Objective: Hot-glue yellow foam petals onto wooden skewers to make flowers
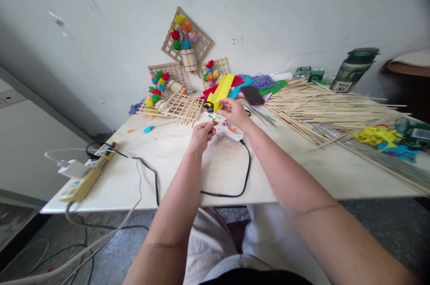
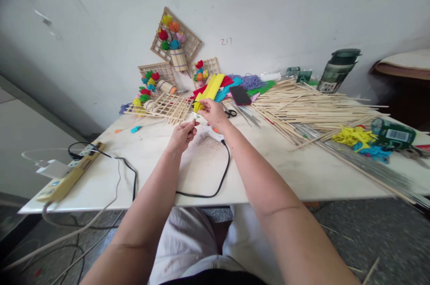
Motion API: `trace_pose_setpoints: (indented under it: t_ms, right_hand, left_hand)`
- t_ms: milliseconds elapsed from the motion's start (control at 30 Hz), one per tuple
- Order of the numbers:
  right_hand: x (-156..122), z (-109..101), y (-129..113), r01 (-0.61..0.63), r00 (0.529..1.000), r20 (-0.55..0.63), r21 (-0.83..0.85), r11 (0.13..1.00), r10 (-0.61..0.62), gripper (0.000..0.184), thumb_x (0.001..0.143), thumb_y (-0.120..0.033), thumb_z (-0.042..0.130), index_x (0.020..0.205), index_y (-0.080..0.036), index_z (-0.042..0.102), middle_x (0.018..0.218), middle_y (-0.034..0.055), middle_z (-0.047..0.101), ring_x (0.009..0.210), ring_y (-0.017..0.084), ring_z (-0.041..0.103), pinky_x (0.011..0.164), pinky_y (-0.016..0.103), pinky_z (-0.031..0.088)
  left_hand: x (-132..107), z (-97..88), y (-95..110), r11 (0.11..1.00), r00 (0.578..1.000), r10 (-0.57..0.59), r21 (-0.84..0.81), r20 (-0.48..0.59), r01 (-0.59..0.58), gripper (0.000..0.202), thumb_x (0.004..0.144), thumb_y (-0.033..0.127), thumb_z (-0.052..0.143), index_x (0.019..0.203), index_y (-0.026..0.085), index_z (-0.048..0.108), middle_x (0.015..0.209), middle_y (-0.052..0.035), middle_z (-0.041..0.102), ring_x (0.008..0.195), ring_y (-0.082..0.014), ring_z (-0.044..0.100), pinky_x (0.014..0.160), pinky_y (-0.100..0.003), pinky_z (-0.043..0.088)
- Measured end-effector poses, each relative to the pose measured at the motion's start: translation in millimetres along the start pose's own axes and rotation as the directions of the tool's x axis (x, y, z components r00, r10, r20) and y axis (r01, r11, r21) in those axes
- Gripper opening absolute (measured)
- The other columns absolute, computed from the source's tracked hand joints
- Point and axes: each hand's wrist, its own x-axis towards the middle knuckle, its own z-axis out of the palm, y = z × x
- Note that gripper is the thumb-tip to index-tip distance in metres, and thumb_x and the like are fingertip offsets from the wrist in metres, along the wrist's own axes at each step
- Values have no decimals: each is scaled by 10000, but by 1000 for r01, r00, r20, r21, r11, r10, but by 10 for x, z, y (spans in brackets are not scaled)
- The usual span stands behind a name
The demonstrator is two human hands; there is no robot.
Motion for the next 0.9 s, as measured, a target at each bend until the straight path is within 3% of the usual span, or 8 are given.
trace_pose_setpoints:
  t_ms: [567, 900]
  right_hand:
    - [-4, 9, 13, -6, 1000, -2, -120, 993, 6, 390, 674, -140, 610, 1060, -86, 628, 1014, 116, 696, 887, 202, 669, 876, 368, 503]
    - [2, 27, 54, 3, 1000, -3, -159, 987, -3, 405, 696, -146, 617, 1097, -91, 620, 1008, 109, 700, 865, 186, 671, 829, 332, 515]
  left_hand:
    - [9, -7, -17, 999, 999, -47, -24, 28, 48, 290, 731, 352, 664, 791, 75, 607, 471, 36, 467, 357, -2, 249, 382, -179, 71]
    - [8, 0, -14, 1000, 999, -24, 7, -29, 24, 277, 731, 349, 667, 761, 80, 609, 455, 44, 449, 343, 1, 239, 376, -181, 82]
